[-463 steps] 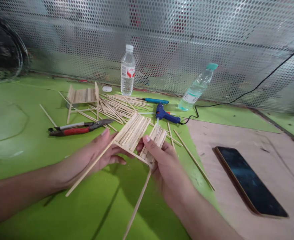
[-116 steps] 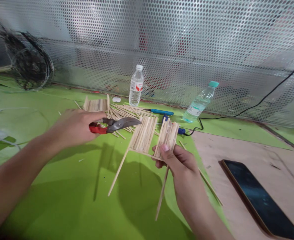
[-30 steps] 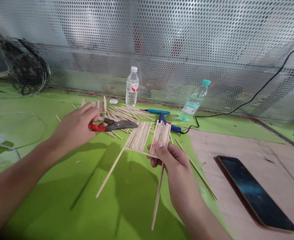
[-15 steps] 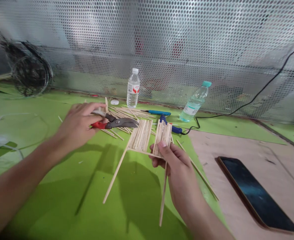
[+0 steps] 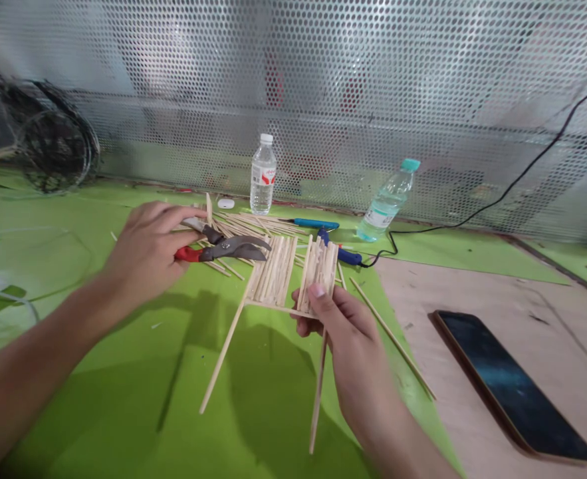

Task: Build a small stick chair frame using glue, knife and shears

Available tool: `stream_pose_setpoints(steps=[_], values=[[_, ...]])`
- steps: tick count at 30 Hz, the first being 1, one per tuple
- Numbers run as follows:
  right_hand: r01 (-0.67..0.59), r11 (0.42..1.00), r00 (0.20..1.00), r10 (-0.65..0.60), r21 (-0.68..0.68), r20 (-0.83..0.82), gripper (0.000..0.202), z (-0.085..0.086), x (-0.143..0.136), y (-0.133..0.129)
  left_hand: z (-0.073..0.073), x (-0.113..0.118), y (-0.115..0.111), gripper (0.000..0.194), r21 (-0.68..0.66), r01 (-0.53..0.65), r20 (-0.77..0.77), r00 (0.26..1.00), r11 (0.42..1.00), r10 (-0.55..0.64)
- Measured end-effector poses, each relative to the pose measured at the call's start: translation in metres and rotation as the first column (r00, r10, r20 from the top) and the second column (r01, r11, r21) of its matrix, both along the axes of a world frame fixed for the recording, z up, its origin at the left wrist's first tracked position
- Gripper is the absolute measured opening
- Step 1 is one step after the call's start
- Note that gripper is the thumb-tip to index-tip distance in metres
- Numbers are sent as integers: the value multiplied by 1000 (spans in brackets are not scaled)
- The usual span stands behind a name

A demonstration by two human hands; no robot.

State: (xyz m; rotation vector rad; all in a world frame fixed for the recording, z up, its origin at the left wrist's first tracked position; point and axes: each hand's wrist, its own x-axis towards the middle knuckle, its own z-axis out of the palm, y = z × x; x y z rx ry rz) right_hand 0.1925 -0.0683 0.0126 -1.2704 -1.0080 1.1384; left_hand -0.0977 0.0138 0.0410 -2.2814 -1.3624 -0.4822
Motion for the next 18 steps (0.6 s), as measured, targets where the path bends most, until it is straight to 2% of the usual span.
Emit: stream_pose_setpoints(steps=[4, 9, 14, 18], values=[[3, 1000, 998, -4, 19, 62, 35, -2, 2, 0, -1, -1, 0, 32, 6, 17, 47, 999, 1000, -17], [11, 1000, 999, -10, -22, 38, 32, -2, 2, 0, -3, -1, 1, 32, -9, 20, 69, 997, 1000, -19], [-4, 997, 999, 7, -77, 40, 36, 0, 0, 1, -3, -1, 1, 34, 33, 44, 74, 996, 998, -47], [4, 998, 1000, -4, -63, 9, 35, 0, -1, 2, -4, -2, 1, 37, 35, 30, 57, 998, 999, -32]])
